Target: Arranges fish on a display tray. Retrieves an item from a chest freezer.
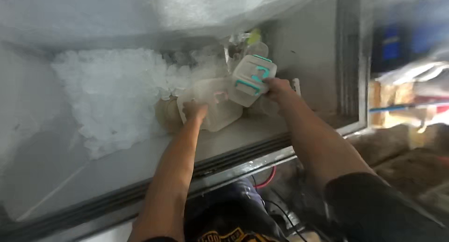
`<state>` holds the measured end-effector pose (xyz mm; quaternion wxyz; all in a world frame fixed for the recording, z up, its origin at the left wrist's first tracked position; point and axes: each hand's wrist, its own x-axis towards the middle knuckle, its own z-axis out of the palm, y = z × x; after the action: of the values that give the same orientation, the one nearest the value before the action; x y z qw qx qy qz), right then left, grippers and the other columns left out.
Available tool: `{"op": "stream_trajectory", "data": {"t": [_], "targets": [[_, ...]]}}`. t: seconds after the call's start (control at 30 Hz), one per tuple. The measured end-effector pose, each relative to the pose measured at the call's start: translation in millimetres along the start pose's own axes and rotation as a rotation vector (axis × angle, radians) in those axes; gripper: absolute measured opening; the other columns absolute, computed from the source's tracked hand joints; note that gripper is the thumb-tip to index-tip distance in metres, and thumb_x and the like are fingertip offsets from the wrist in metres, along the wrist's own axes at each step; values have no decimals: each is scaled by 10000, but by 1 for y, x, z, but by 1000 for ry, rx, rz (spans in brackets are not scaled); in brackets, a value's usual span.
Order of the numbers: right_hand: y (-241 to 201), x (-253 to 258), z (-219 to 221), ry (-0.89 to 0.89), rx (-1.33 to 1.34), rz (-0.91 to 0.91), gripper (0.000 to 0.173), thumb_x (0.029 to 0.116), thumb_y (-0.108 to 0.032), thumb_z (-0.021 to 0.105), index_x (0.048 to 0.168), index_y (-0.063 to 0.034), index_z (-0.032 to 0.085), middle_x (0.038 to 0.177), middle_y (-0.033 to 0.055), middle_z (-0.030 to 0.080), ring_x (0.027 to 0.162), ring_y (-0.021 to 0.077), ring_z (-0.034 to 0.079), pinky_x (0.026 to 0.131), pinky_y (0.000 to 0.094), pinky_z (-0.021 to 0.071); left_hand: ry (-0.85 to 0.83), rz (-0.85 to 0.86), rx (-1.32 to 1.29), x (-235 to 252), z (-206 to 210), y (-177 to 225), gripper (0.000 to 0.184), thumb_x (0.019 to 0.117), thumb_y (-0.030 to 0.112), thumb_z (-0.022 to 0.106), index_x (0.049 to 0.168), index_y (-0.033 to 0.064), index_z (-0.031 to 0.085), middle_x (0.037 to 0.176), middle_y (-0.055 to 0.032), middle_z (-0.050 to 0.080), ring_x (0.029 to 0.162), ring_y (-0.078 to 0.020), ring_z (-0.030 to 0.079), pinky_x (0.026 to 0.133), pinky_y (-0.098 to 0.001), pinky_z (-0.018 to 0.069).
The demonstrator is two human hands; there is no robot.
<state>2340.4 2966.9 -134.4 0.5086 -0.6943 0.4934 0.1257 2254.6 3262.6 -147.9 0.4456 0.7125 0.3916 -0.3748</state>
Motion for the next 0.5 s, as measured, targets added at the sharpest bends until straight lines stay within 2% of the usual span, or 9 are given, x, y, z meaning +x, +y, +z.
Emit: {"op": "stream_trajectory", "data": {"t": [0.03,0.1,0.17,0.2,0.27,0.3,0.33,0.4,0.5], "targets": [[7,0,-4,2,18,8,651,905,-182,730,1452,-19,418,1270,186,614,1063,295,661,836,482,601,48,3,16,1,7,-8,971,808,413,842,1491,-61,339,1335,-310,560,1213,-434,593,981,-590,522],[8,-7,-5,14,21,6,603,877,-172,757,1389,3,492,1215,195,639,1012,303,678,810,487,608,96,46,12,5,5,-17,941,785,422,873,1462,-39,411,1295,-276,609,1188,-398,619,988,-568,527],[5,-26,-17,9,9,-8,522,863,-172,770,1306,12,564,1162,197,651,973,306,679,796,501,600,79,93,17,9,-1,-17,858,771,397,898,1406,-23,503,1284,-261,623,1168,-380,626,965,-552,533],[2,-33,-27,0,13,-16,472,859,-184,776,1257,5,606,1127,187,665,939,296,682,778,500,599,54,98,-23,12,-2,-16,840,771,346,906,1407,-19,496,1286,-266,613,1158,-380,623,942,-549,544],[-8,-54,-53,-17,26,-33,376,870,-250,760,1173,-54,654,988,111,679,733,202,649,604,396,566,25,116,-116,18,1,-17,823,766,257,901,1413,-7,466,1243,-270,610,1079,-370,640,857,-534,572],[-13,-72,-70,-32,76,-24,363,887,-268,744,1182,-77,653,966,88,676,699,180,636,573,370,550,20,127,-146,20,3,-21,794,764,238,898,1391,-10,478,1185,-259,623,1000,-347,652,800,-507,580],[-15,-94,-89,-44,156,-19,353,900,-269,729,1195,-89,656,969,78,692,711,175,653,582,366,564,9,128,-163,21,3,-25,756,770,229,889,1367,-16,494,1128,-243,628,924,-320,645,751,-480,574],[-19,-143,-133,-99,371,-74,291,948,-221,675,1198,-74,647,1000,86,713,814,193,700,683,404,613,-10,151,-133,21,2,-24,708,786,243,871,1333,-33,517,1078,-228,637,877,-300,644,730,-462,572],[-7,-217,-216,-254,414,-356,189,1042,-199,506,1121,-127,662,955,-1,719,843,99,700,740,314,623,57,202,67,-1,-3,-18,726,804,381,858,1308,-52,567,1147,-241,657,1007,-348,665,854,-524,574]]}}
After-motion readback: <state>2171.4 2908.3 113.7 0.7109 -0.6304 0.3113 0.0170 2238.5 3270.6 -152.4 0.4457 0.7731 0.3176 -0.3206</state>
